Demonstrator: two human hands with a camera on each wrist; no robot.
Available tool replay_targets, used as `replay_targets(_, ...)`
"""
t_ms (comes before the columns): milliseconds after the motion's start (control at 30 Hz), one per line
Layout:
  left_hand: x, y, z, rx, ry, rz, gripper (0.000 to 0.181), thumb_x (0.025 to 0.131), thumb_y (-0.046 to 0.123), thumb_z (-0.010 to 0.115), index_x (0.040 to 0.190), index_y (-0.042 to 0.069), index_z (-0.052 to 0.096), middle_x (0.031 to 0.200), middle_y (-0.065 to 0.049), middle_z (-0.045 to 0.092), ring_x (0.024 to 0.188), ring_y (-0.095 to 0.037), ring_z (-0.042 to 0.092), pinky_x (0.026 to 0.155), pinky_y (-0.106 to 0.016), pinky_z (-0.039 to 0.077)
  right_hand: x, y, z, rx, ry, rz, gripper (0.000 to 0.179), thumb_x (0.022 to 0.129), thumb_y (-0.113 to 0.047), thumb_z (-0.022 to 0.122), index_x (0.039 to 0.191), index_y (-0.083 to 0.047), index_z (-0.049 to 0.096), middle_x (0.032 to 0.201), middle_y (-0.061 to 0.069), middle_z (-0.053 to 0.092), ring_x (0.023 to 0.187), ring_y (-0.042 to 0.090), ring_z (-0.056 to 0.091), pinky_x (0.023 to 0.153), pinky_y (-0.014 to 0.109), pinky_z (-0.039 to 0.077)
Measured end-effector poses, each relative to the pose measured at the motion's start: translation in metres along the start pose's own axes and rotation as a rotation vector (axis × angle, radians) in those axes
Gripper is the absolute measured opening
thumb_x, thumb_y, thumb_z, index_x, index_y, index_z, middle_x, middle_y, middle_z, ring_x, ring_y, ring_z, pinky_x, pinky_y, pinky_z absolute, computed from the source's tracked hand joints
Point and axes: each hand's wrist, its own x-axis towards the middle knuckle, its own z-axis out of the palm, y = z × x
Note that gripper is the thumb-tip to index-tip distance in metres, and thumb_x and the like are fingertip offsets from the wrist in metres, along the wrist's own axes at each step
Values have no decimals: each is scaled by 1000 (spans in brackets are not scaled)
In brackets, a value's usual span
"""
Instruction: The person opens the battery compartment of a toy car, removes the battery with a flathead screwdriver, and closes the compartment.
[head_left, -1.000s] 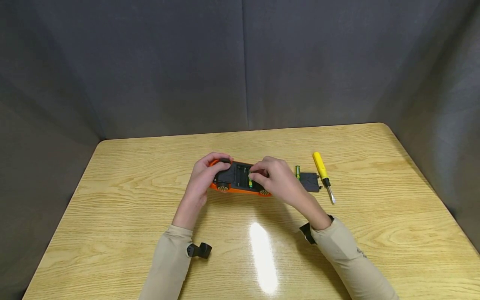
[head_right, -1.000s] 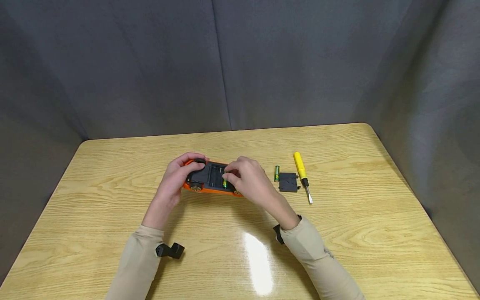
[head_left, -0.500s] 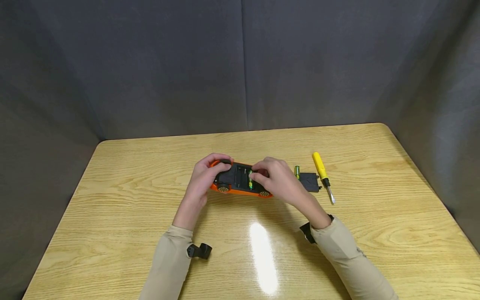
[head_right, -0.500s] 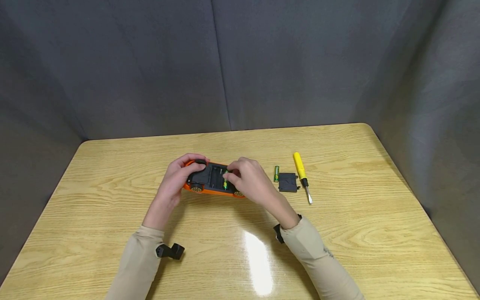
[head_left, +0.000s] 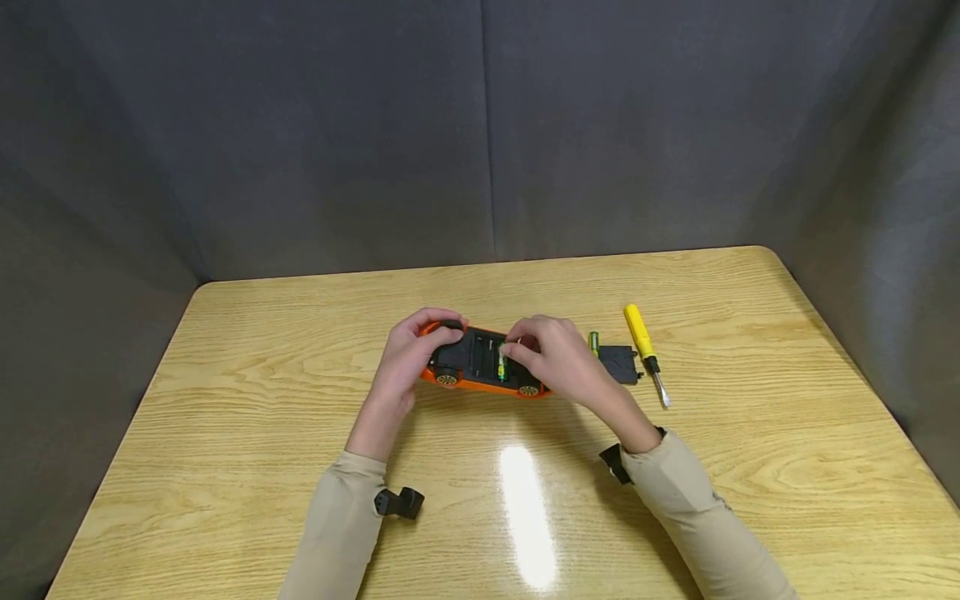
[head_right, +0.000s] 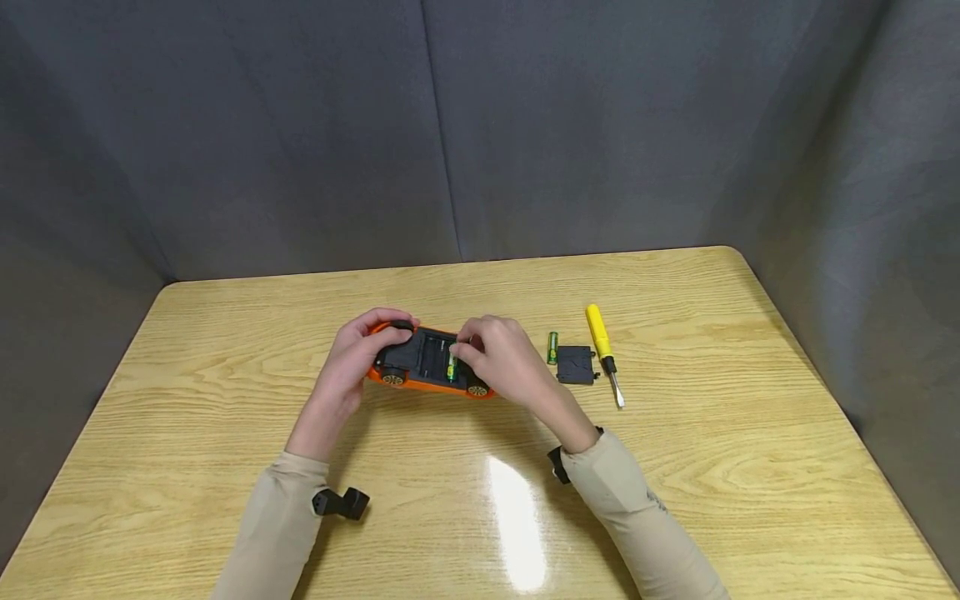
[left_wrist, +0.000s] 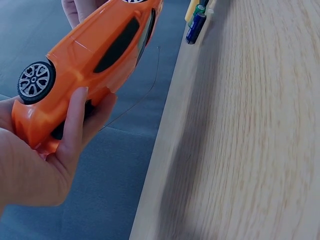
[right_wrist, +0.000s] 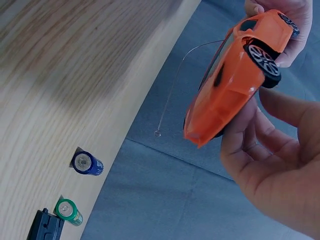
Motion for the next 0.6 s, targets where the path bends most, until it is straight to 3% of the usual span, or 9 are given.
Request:
replay_targets(233,1,-1,1,15,-14,1,26,92,7,69,118,3,73,124,-10,68,106,-26,62,87,-34,54,0,1,-1,7,-4,-8,10,99,-12,71,91,-7,72,64,-3,57,54,12,46,54,29,39)
replay_targets(600,1,-2,3,43,-22,-2,27,91,8,70,118,2,72,121,-10,69,103,-25,63,85,-33,54,0,3,-2,86,0,58,21,96,-17,76,84,-10,60,67,0,56,58,16,49,54,30,39)
